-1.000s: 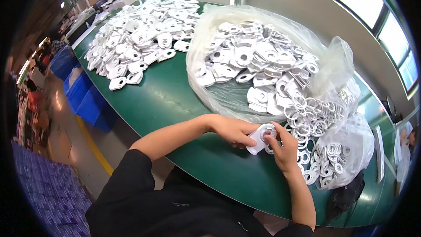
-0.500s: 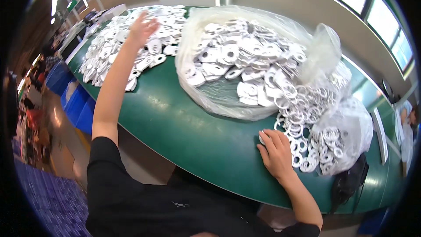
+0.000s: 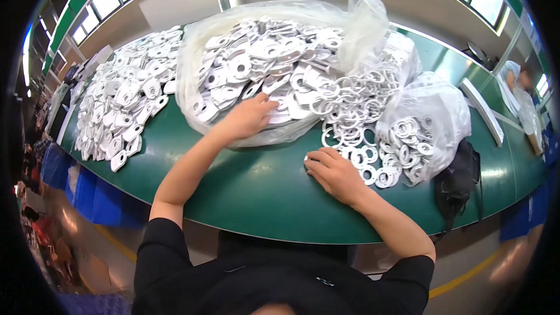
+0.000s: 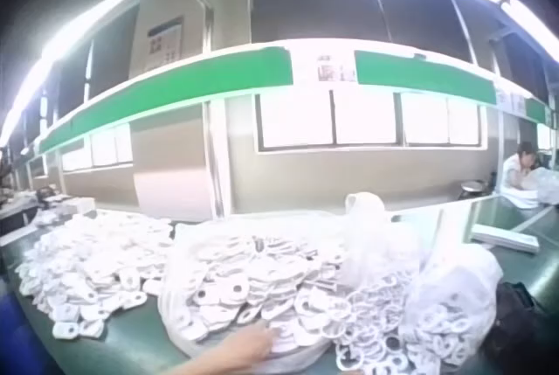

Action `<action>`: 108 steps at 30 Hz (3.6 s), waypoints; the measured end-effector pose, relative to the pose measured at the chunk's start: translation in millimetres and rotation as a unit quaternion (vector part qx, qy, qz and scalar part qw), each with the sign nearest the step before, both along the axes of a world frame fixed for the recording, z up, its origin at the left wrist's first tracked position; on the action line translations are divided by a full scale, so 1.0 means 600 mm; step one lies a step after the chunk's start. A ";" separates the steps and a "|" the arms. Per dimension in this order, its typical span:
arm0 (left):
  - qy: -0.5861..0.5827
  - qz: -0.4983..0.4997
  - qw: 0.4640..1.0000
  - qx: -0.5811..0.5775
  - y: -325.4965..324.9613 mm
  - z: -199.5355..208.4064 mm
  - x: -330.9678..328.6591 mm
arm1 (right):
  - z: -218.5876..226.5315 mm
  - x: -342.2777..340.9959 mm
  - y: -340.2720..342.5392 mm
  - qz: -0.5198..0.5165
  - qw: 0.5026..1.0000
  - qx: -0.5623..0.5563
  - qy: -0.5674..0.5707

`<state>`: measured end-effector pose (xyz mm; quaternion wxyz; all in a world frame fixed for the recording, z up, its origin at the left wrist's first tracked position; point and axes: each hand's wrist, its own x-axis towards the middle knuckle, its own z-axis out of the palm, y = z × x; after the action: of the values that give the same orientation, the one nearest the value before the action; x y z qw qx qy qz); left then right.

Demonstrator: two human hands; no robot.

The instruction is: Assembling small plastic housings by inserting metal rings into them at a production workbench.

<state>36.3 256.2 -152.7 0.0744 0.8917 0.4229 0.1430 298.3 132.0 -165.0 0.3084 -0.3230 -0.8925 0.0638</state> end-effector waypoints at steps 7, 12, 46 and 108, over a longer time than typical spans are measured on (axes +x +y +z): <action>-0.103 0.055 0.992 0.045 -0.022 -0.011 0.021 | -0.007 0.004 -0.005 -0.016 0.999 -0.032 0.010; -0.167 0.108 0.980 -0.025 -0.010 0.027 -0.002 | 0.002 0.006 -0.007 -0.021 1.000 -0.013 0.006; -0.497 0.013 0.574 -0.650 -0.197 -0.007 0.106 | 0.051 0.054 0.010 -0.027 0.987 0.051 0.149; -0.527 -0.026 0.558 -0.640 -0.209 -0.013 0.123 | 0.024 0.005 -0.008 -0.096 0.973 -0.111 0.178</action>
<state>110.0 131.0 -160.6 0.8388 0.3859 0.2656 0.2774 301.6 127.3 -150.3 0.4295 -0.4226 -0.7755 0.1887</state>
